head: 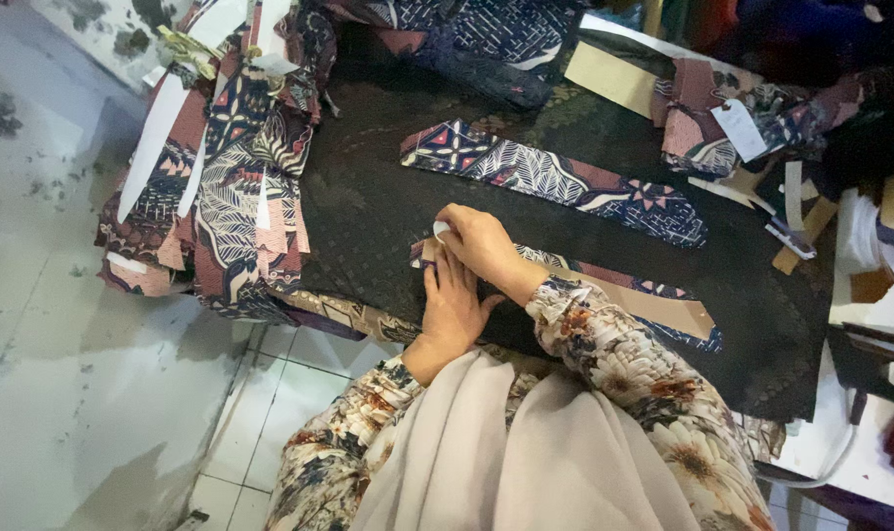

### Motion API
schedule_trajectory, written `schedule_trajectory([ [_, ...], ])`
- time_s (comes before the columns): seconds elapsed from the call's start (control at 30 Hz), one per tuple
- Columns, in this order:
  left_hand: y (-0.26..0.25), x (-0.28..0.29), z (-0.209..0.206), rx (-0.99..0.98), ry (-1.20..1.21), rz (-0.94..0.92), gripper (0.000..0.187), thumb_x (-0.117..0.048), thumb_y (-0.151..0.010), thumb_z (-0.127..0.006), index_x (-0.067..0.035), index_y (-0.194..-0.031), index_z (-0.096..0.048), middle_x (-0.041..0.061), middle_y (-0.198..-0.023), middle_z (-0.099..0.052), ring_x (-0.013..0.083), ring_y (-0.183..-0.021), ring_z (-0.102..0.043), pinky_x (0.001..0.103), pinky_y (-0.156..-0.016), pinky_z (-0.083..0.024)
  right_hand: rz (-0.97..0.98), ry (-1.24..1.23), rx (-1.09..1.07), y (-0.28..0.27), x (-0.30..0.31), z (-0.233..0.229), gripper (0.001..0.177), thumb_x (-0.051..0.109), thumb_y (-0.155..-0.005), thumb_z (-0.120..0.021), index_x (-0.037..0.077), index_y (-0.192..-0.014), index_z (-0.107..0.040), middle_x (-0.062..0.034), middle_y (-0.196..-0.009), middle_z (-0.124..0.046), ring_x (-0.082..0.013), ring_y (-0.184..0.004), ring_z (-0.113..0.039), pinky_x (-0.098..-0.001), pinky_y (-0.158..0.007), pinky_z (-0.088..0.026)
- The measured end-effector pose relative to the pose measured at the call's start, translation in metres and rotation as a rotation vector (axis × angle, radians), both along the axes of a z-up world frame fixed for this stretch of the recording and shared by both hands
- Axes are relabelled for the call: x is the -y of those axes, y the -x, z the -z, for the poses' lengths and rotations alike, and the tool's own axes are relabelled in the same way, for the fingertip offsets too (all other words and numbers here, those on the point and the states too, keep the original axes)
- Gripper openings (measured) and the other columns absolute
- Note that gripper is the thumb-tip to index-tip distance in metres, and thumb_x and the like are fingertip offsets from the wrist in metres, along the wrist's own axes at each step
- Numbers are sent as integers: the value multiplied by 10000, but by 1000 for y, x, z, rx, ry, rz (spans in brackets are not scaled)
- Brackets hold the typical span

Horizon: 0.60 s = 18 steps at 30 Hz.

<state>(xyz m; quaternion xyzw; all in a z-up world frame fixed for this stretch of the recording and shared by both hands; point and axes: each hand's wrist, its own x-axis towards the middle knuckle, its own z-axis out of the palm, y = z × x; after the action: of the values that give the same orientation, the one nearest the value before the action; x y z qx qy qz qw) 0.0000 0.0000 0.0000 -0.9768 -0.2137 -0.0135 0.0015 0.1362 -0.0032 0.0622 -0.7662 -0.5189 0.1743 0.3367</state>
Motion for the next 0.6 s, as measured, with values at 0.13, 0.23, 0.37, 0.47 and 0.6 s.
schedule_trajectory([
  [0.13,2,0,-6,24,-22,4,1012,-711,-935,-443,85,-1545,-308,299,-1588,-322,435,-1465,-313,526,-1136,-287,9,18,29,1,-8,0,229,133,-867,-697,9,-1057,-667,-194,-950,-730,-377,-852,-722,-443,-740,-570],
  [0.23,4,0,-4,52,-22,16,985,-693,-945,-445,87,-1536,-329,309,-1575,-340,445,-1445,-337,520,-1119,-311,20,48,81,0,-14,2,164,122,-882,-678,9,-999,-658,-192,-921,-726,-386,-847,-714,-454,-751,-563],
  [0.37,3,0,-1,87,-16,18,974,-687,-952,-441,100,-1517,-347,313,-1553,-360,451,-1435,-359,530,-1114,-328,51,39,89,5,-18,4,135,112,-890,-659,7,-972,-639,-195,-914,-720,-403,-856,-701,-476,-753,-550],
  [0.47,1,0,-2,97,-30,9,979,-695,-949,-436,106,-1507,-356,322,-1543,-368,449,-1434,-364,534,-1104,-331,53,49,91,6,-15,2,133,114,-884,-658,10,-964,-634,-195,-909,-718,-404,-848,-702,-476,-750,-552],
  [0.6,2,-1,-6,59,-6,25,979,-695,-957,-442,107,-1512,-364,325,-1539,-373,450,-1435,-353,526,-1100,-327,56,-23,85,7,-14,5,147,104,-897,-667,5,-1004,-646,-202,-953,-727,-414,-874,-704,-471,-752,-550],
])
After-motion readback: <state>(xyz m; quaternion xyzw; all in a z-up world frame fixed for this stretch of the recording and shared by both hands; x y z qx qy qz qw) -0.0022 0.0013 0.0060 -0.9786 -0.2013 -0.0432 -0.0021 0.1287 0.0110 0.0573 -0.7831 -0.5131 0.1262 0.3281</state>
